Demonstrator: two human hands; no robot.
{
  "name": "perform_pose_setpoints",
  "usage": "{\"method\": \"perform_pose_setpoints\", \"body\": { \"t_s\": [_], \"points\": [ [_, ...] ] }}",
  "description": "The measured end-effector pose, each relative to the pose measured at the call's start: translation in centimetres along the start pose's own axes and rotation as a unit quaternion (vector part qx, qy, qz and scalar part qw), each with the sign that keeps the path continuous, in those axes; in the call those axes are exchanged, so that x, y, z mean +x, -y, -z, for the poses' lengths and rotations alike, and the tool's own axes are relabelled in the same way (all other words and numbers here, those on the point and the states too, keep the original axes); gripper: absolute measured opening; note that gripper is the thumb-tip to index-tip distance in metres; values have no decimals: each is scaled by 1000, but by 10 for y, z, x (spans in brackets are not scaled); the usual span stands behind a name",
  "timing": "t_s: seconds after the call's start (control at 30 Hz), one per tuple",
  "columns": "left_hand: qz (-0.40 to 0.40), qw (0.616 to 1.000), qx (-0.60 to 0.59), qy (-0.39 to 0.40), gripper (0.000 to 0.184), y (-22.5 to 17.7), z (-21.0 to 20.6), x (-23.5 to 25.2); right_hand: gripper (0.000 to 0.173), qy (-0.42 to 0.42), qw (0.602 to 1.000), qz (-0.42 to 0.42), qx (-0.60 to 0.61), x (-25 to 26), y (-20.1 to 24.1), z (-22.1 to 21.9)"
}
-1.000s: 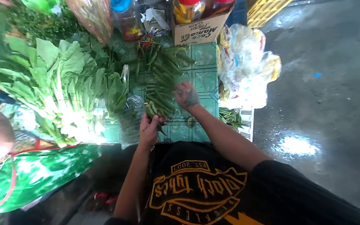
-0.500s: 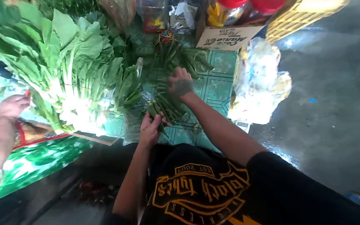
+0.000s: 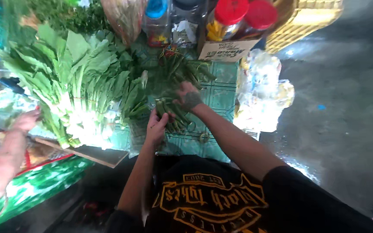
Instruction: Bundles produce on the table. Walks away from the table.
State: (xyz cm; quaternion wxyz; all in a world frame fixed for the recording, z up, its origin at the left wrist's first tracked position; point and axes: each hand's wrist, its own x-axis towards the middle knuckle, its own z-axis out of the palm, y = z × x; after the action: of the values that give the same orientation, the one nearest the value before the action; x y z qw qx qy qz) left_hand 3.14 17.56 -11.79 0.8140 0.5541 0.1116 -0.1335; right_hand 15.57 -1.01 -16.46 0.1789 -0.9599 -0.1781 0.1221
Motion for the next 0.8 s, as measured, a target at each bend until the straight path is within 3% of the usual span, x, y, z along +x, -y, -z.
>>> {"method": "perform_pose_setpoints", "body": {
  "t_s": [0.13, 0.27, 0.33, 0.4, 0.5, 0.63, 0.8],
  "points": [
    [38, 989, -145, 13, 33, -12, -10, -9, 31, -11, 998, -50, 34, 0, 3, -5],
    [56, 977, -207, 11, 35, -15, -3, -16, 23, -67, 990, 25, 120, -26, 1, 30],
    [72, 981, -181, -13, 36, -13, -1, -17, 18, -73, 974, 106, 184, -47, -4, 62],
    [96, 986, -135, -25, 33, -13, -5, -16, 19, -16, 958, 175, 227, -66, -6, 98],
    [121, 991, -47, 16, 32, -10, -31, -16, 28, 63, 943, 175, 278, -89, 4, 123],
    [89, 990, 33, 108, 34, -3, -71, -12, 25, -47, 940, 116, 317, -106, 4, 101],
    [75, 978, 105, 161, 31, -3, -73, -16, 28, -108, 915, 75, 381, -133, -1, 89]
  ]
}}
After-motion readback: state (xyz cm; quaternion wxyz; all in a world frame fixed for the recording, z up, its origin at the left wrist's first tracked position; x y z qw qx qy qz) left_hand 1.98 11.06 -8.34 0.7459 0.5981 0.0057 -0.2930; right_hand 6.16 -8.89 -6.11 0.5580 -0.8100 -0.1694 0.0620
